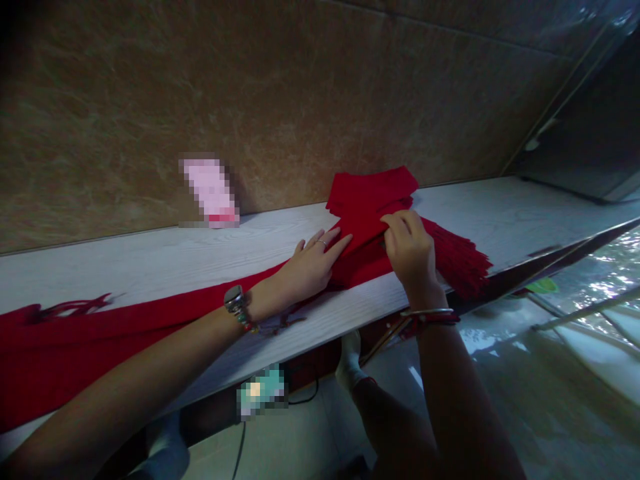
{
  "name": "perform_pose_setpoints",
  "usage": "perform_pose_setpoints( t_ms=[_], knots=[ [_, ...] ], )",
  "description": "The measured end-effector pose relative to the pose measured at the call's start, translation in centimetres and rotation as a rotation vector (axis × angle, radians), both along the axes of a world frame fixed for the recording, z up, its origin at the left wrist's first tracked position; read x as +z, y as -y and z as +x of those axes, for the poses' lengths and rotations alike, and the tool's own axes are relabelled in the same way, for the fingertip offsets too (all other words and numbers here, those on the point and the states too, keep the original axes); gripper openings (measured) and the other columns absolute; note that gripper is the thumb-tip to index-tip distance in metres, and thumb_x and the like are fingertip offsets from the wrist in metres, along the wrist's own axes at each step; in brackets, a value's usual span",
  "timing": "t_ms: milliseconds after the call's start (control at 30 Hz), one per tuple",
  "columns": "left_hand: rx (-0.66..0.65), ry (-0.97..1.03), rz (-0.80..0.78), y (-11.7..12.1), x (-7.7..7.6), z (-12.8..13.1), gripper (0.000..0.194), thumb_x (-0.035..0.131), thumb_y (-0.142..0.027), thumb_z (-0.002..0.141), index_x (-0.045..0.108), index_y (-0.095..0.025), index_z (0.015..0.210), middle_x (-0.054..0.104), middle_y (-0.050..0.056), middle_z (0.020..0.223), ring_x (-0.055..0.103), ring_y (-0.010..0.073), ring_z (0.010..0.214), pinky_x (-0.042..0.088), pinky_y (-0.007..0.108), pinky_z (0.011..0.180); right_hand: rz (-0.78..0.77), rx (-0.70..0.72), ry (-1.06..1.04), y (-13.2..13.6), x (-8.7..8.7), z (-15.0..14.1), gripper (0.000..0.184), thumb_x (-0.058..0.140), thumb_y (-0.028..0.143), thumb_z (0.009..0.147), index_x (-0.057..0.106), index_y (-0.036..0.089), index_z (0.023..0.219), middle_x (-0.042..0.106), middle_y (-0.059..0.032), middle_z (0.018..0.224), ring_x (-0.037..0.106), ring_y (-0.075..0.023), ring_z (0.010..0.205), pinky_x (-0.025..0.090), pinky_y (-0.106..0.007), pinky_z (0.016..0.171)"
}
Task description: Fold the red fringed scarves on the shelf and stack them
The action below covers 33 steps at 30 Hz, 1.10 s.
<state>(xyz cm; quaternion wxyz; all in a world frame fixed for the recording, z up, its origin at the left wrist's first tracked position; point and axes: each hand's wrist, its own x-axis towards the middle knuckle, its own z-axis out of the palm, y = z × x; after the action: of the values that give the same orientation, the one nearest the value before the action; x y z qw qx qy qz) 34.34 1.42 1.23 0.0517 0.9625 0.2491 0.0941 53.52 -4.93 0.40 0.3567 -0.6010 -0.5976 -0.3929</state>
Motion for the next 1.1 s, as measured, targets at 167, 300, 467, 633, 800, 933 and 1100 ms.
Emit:
perform_pose_setpoints(
  t_ms=[167, 300, 467, 633, 800, 933, 1100],
  knots=[
    [0.042, -0.080, 0.036, 0.2, 0.1, -0.3, 0.065, 0.034, -0.009, 0.087, 0.016, -0.023, 0.148, 0.018, 0.012, 0.155, 0.021, 0.0361, 0.138, 0.031, 0.059, 0.103, -0.017, 0.004, -0.012, 0.1, -0.4, 1.2, 0.024, 0.041, 0.010, 0.081, 0.063, 0.019, 0.087, 0.060, -0.0088, 0.084, 0.058, -0.0213, 0.078, 0.049, -0.036, 0.072],
    [0.005, -0.257, -0.020, 0.1, -1.3, -0.5, 0.058, 0.038, -0.017, 0.089, 0.026, -0.018, 0.146, 0.025, 0.015, 0.152, 0.024, 0.0399, 0.136, 0.037, 0.059, 0.099, -0.170, -0.041, -0.038, 0.9, -4.1, 2.0, 0.023, 0.041, 0.009, 0.079, 0.062, 0.019, 0.083, 0.060, -0.0080, 0.079, 0.058, -0.0209, 0.072, 0.049, -0.034, 0.066],
    [-0.034, -0.274, -0.011, -0.1, -2.0, -1.0, 0.059, 0.038, -0.018, 0.090, 0.024, -0.020, 0.147, 0.020, 0.014, 0.154, 0.019, 0.0402, 0.138, 0.038, 0.056, 0.099, -0.216, -0.054, -0.084, 1.7, -6.4, 2.2, 0.024, 0.041, 0.008, 0.075, 0.061, 0.020, 0.079, 0.060, -0.0073, 0.076, 0.058, -0.0198, 0.068, 0.049, -0.031, 0.062],
    [-0.079, -0.246, 0.007, -0.3, -2.4, -1.3, 0.058, 0.036, -0.021, 0.091, 0.023, -0.019, 0.147, 0.016, 0.015, 0.155, 0.017, 0.0414, 0.138, 0.034, 0.059, 0.101, -0.181, -0.061, -0.094, 2.3, -5.7, 1.7, 0.022, 0.042, 0.008, 0.074, 0.060, 0.021, 0.078, 0.060, -0.0067, 0.075, 0.059, -0.0207, 0.072, 0.050, -0.033, 0.068],
    [-0.078, -0.216, 0.023, -0.5, -3.2, -1.6, 0.058, 0.035, -0.024, 0.090, 0.021, -0.021, 0.147, 0.018, 0.013, 0.155, 0.017, 0.0396, 0.138, 0.034, 0.060, 0.100, -0.165, -0.059, -0.129, 3.2, -5.2, 0.8, 0.021, 0.043, 0.008, 0.072, 0.058, 0.021, 0.077, 0.059, -0.0068, 0.075, 0.057, -0.0208, 0.070, 0.049, -0.034, 0.066],
    [-0.072, -0.243, -0.044, -0.6, -2.5, -1.6, 0.060, 0.040, -0.032, 0.090, 0.023, -0.022, 0.146, 0.014, 0.015, 0.155, 0.023, 0.0368, 0.137, 0.034, 0.056, 0.100, -0.140, -0.073, -0.166, 3.5, -4.3, -0.2, 0.018, 0.044, 0.009, 0.070, 0.057, 0.021, 0.075, 0.058, -0.0059, 0.073, 0.056, -0.0204, 0.069, 0.048, -0.034, 0.067],
    [-0.097, -0.259, -0.201, -2.5, -0.1, -1.2, 0.065, 0.043, -0.049, 0.088, 0.029, -0.020, 0.144, 0.039, 0.017, 0.143, 0.040, 0.0305, 0.127, 0.034, 0.047, 0.102, -0.073, -0.147, -0.245, 3.4, -3.8, -0.8, 0.015, 0.045, 0.011, 0.067, 0.054, 0.022, 0.071, 0.056, -0.0042, 0.068, 0.054, -0.0204, 0.067, 0.046, -0.034, 0.066]
  ],
)
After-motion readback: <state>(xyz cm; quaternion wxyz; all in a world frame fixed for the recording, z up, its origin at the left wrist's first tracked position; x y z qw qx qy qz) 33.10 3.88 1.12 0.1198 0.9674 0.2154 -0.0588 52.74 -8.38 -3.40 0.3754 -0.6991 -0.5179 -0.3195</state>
